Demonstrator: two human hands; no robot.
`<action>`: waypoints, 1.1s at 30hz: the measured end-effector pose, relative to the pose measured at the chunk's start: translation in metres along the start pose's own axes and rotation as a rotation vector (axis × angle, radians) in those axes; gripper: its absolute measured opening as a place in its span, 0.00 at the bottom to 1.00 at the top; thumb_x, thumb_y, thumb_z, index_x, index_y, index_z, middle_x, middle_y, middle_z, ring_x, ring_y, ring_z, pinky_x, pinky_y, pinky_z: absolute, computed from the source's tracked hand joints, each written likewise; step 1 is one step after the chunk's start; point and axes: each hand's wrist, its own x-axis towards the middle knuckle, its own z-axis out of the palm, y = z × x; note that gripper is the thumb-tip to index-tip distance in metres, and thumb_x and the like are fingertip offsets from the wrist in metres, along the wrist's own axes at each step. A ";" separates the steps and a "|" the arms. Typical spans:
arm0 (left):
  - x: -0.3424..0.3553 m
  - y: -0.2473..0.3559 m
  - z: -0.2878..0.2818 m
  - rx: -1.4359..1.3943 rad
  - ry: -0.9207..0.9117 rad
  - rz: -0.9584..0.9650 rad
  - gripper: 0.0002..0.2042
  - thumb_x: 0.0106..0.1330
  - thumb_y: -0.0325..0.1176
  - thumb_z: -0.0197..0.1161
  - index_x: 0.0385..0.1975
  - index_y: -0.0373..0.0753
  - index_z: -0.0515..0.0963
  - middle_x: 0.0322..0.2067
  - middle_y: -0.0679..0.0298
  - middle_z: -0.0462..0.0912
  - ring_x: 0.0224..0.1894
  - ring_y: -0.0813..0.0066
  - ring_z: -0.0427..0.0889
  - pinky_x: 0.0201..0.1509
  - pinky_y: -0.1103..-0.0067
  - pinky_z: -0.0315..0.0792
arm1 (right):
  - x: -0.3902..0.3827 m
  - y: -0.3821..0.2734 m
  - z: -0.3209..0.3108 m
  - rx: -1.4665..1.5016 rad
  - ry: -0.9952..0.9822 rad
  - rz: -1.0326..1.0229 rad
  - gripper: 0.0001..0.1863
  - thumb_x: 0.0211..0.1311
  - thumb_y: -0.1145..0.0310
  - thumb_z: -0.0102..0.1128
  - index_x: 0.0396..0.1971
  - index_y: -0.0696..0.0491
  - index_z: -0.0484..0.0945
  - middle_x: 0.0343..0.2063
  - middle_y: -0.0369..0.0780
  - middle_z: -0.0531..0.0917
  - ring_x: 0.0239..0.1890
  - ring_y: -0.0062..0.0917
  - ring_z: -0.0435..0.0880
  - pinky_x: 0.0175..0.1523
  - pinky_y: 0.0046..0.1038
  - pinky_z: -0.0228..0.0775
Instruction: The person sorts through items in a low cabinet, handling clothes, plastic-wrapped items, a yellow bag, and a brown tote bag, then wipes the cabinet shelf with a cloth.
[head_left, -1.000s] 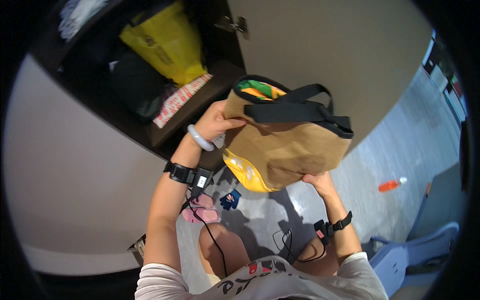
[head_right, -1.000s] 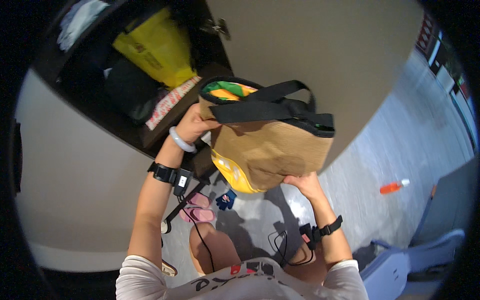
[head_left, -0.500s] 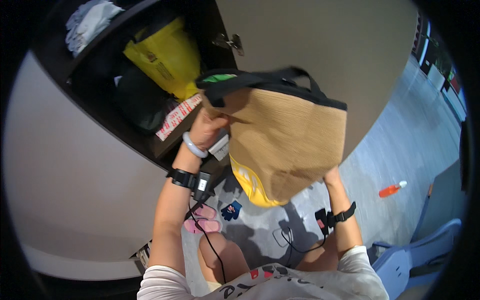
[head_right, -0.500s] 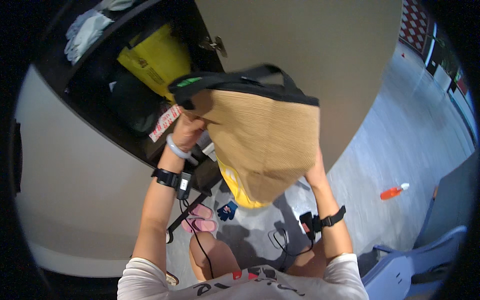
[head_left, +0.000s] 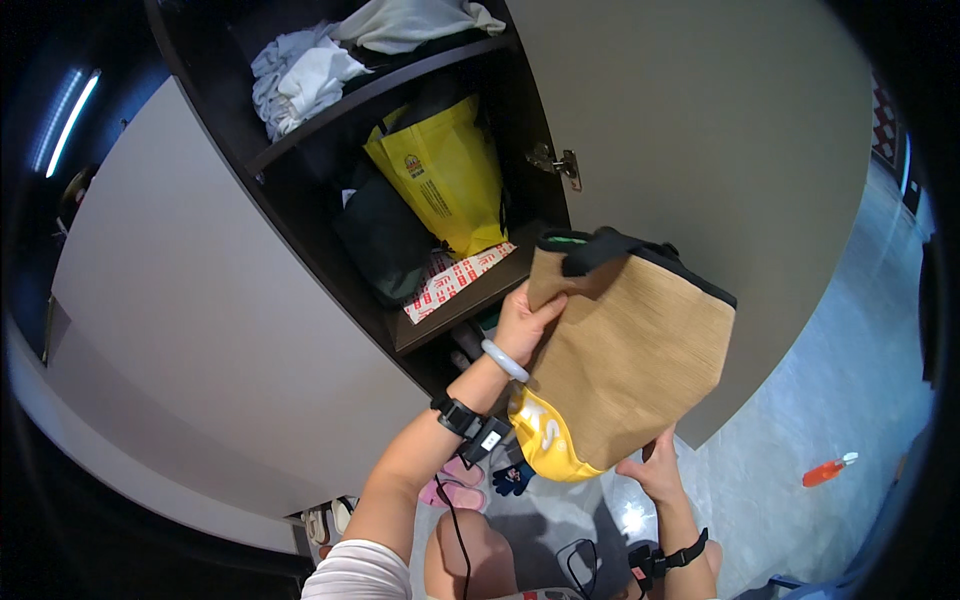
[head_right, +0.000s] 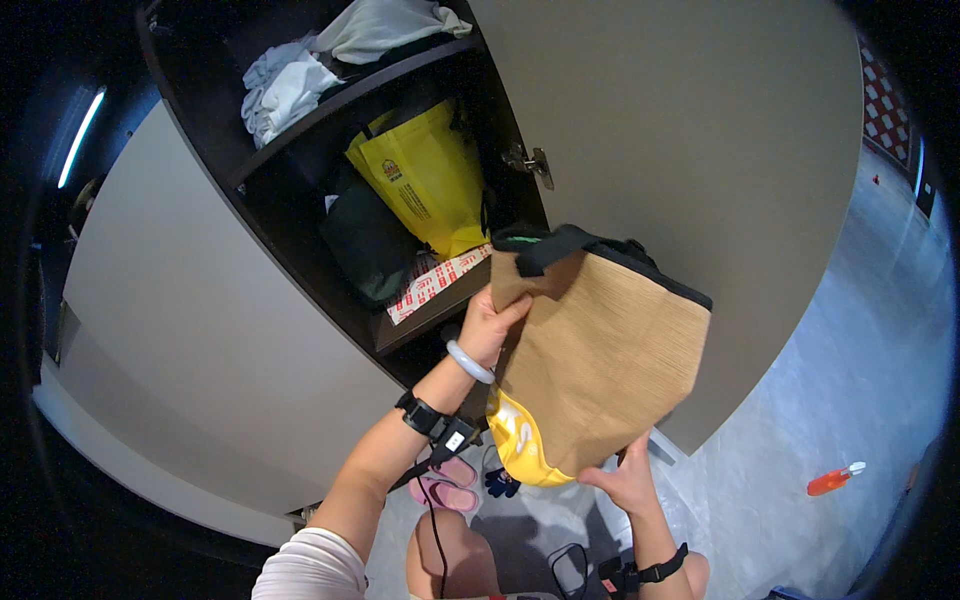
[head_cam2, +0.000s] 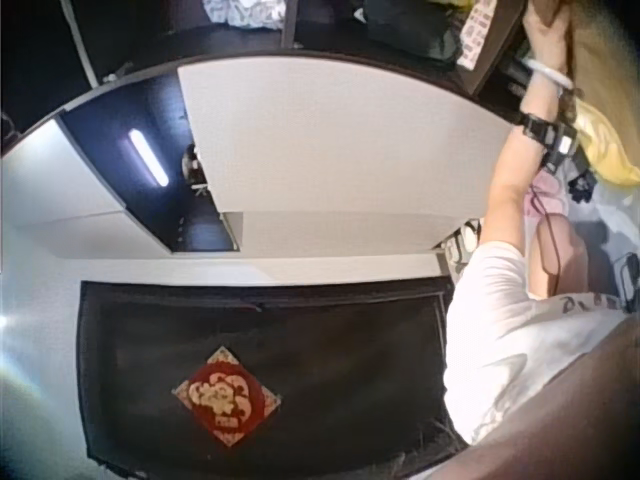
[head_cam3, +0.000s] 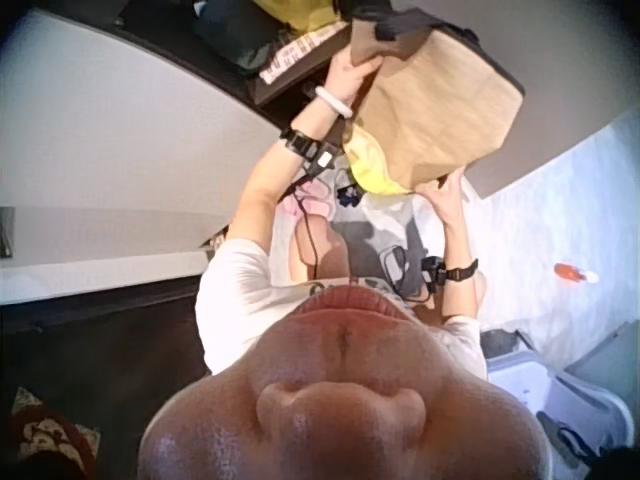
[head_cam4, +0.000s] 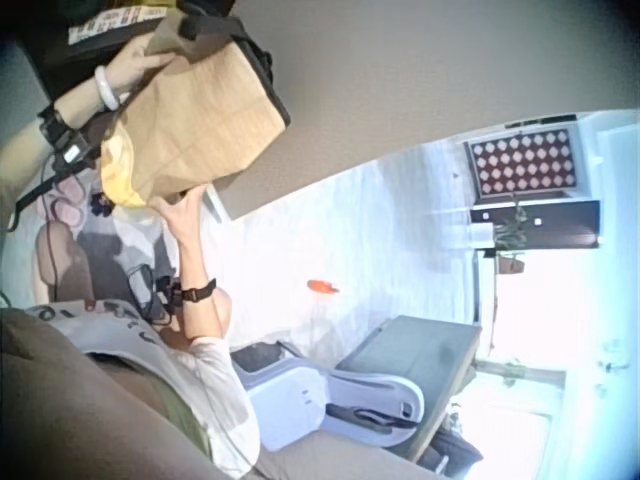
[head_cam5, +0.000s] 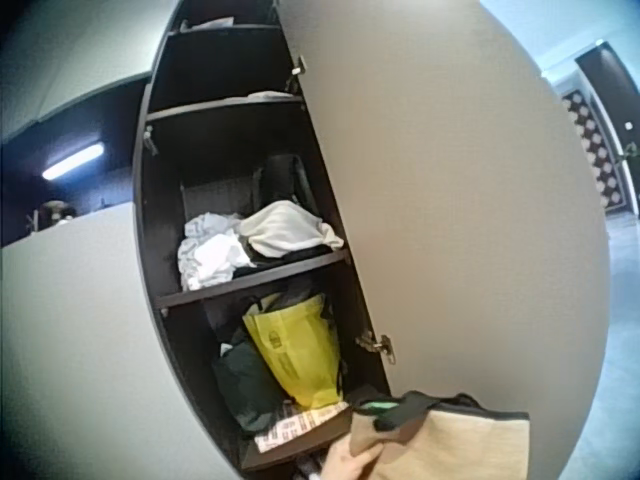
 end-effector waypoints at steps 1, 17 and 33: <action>-0.004 -0.002 0.001 0.056 0.011 0.009 0.13 0.67 0.24 0.63 0.50 0.37 0.77 0.46 0.69 0.83 0.47 0.82 0.80 0.54 0.81 0.72 | 0.006 -0.015 0.016 0.000 0.059 0.179 0.61 0.37 0.56 0.84 0.70 0.57 0.53 0.65 0.42 0.66 0.66 0.31 0.65 0.67 0.35 0.58; -0.019 0.036 0.033 0.278 -0.112 -0.121 0.16 0.64 0.25 0.65 0.52 0.38 0.76 0.43 0.70 0.83 0.43 0.87 0.78 0.48 0.84 0.74 | 0.003 0.004 0.009 -0.090 0.351 0.298 0.30 0.60 0.63 0.69 0.59 0.62 0.70 0.52 0.42 0.78 0.54 0.29 0.77 0.60 0.30 0.68; 0.008 0.222 0.018 0.109 0.009 -0.284 0.22 0.65 0.29 0.67 0.58 0.33 0.70 0.48 0.64 0.81 0.49 0.81 0.77 0.56 0.80 0.72 | 0.055 -0.252 0.094 -0.364 0.254 0.463 0.23 0.64 0.69 0.62 0.56 0.62 0.71 0.50 0.43 0.80 0.52 0.30 0.78 0.58 0.31 0.69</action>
